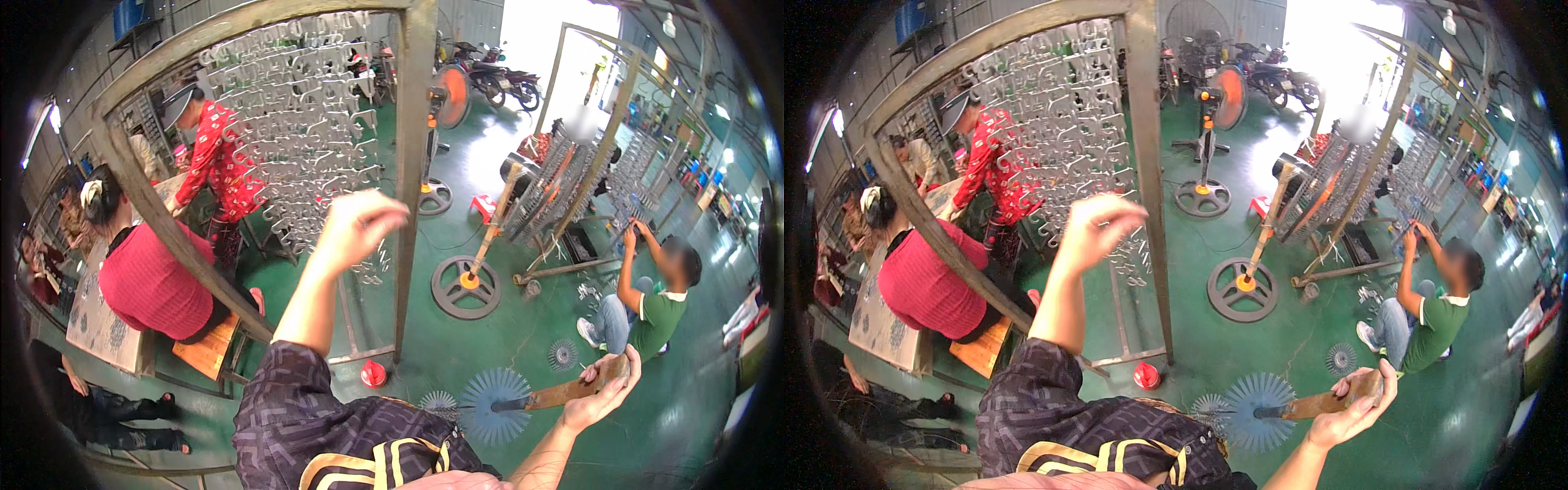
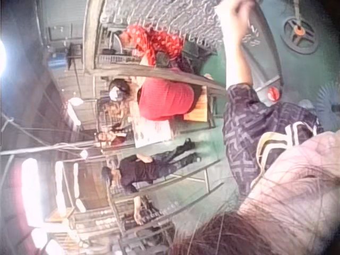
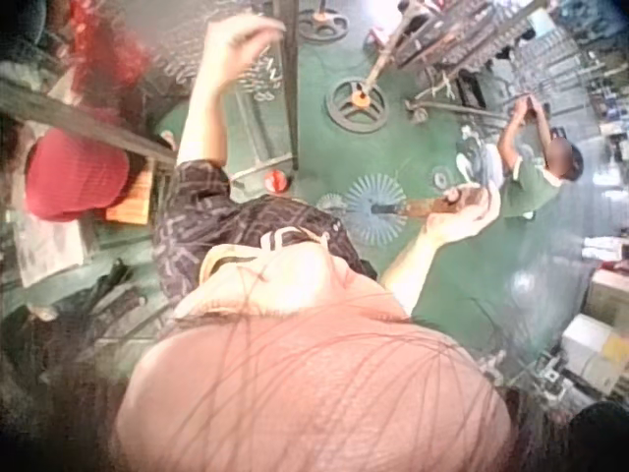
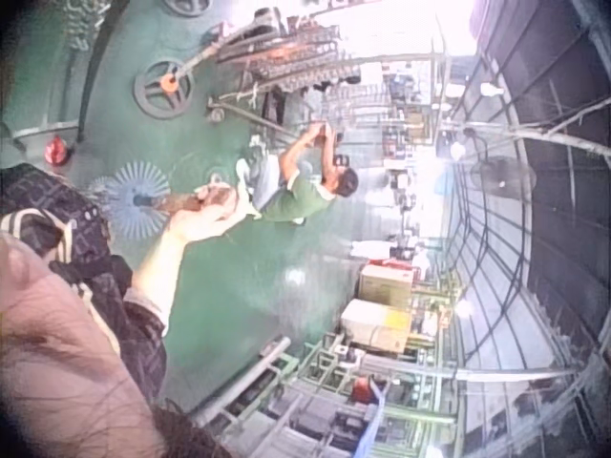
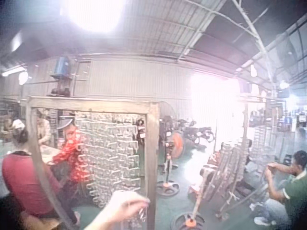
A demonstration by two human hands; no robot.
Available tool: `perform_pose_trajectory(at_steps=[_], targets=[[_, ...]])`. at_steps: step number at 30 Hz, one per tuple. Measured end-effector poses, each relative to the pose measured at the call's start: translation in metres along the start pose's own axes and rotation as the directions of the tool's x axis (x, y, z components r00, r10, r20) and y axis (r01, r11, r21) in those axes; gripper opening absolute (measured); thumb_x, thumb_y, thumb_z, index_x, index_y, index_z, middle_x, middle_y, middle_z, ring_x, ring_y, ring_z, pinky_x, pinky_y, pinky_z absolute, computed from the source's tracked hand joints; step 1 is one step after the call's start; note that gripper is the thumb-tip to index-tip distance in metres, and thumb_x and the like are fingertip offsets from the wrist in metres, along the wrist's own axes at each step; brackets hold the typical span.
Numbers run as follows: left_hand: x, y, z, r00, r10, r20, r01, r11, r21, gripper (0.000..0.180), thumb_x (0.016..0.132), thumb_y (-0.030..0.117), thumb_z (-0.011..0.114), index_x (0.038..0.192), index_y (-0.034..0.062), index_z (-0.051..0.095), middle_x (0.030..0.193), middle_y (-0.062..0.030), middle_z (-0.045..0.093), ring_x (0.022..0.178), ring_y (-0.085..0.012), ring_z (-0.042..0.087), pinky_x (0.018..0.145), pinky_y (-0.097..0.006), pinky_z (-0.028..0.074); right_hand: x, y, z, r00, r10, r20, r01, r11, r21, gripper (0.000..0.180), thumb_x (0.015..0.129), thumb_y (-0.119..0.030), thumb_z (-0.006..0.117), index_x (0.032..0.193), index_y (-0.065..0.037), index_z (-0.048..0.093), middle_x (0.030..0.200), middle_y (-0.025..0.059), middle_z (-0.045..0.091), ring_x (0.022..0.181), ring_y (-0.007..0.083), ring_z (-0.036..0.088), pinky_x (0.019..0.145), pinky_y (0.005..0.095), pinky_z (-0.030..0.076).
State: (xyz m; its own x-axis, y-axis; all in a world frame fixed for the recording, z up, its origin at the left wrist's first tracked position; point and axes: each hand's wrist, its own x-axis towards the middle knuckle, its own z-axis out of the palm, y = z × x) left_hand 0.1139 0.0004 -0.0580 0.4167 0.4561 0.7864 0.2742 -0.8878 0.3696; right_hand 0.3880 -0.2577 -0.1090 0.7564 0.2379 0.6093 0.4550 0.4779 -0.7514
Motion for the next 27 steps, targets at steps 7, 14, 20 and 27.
perform_pose_trajectory(at_steps=[7, 14, 20, 27], targets=[[0.079, -0.029, -0.084, 0.743, 0.188, -0.642, -0.042, 0.971, 0.235, 0.012, 0.077, -0.003, 0.062, 0.089, -0.0029, 0.066, 0.086, -0.0066, 0.065, 0.079, -0.0112, 0.059, 0.072, -0.023, 0.047, -0.001, 0.0, 0.002, 0.999, 0.032, 0.01, -0.032, 0.999, 0.026, 0.05, 0.09, -0.044, 0.04, 0.119, -0.003, 0.043, 0.077, 0.0051, 0.043, 0.056, 0.0077, 0.034, 0.048, 0.0188, 0.029], [0.148, -0.065, -0.131, 0.597, 0.382, -0.705, 0.129, 0.822, 0.555, 0.019, 0.071, 0.024, 0.072, 0.08, 0.0068, 0.07, 0.083, -0.0092, 0.064, 0.086, -0.0257, 0.056, 0.079, -0.035, 0.043, -0.001, 0.0, 0.002, 0.999, 0.019, 0.038, -0.02, 0.999, 0.032, 0.049, 0.09, -0.043, 0.041, 0.119, -0.003, 0.043, 0.077, 0.0047, 0.042, 0.057, 0.0079, 0.035, 0.049, 0.019, 0.03], [0.176, -0.077, -0.123, 0.634, 0.403, -0.66, 0.495, 0.444, 0.747, 0.036, 0.071, 0.044, 0.068, 0.078, 0.0093, 0.071, 0.08, -0.0118, 0.066, 0.081, -0.0303, 0.06, 0.079, -0.044, 0.043, -0.002, -0.004, 0.001, 1.0, -0.01, 0.03, 0.009, 1.0, 0.007, 0.051, 0.09, -0.045, 0.042, 0.119, -0.003, 0.043, 0.076, 0.0046, 0.042, 0.059, 0.009, 0.037, 0.049, 0.0197, 0.031], [0.195, -0.091, -0.141, 0.691, 0.412, -0.594, 0.519, 0.289, 0.804, 0.044, 0.07, 0.057, 0.061, 0.076, 0.0138, 0.07, 0.078, -0.0081, 0.066, 0.077, -0.0303, 0.063, 0.071, -0.05, 0.043, -0.002, 0.002, 0.002, 0.993, -0.088, 0.076, 0.09, 0.996, -0.019, 0.052, 0.089, -0.047, 0.044, 0.116, -0.002, 0.045, 0.075, 0.0055, 0.044, 0.058, 0.0099, 0.04, 0.047, 0.0211, 0.033]])
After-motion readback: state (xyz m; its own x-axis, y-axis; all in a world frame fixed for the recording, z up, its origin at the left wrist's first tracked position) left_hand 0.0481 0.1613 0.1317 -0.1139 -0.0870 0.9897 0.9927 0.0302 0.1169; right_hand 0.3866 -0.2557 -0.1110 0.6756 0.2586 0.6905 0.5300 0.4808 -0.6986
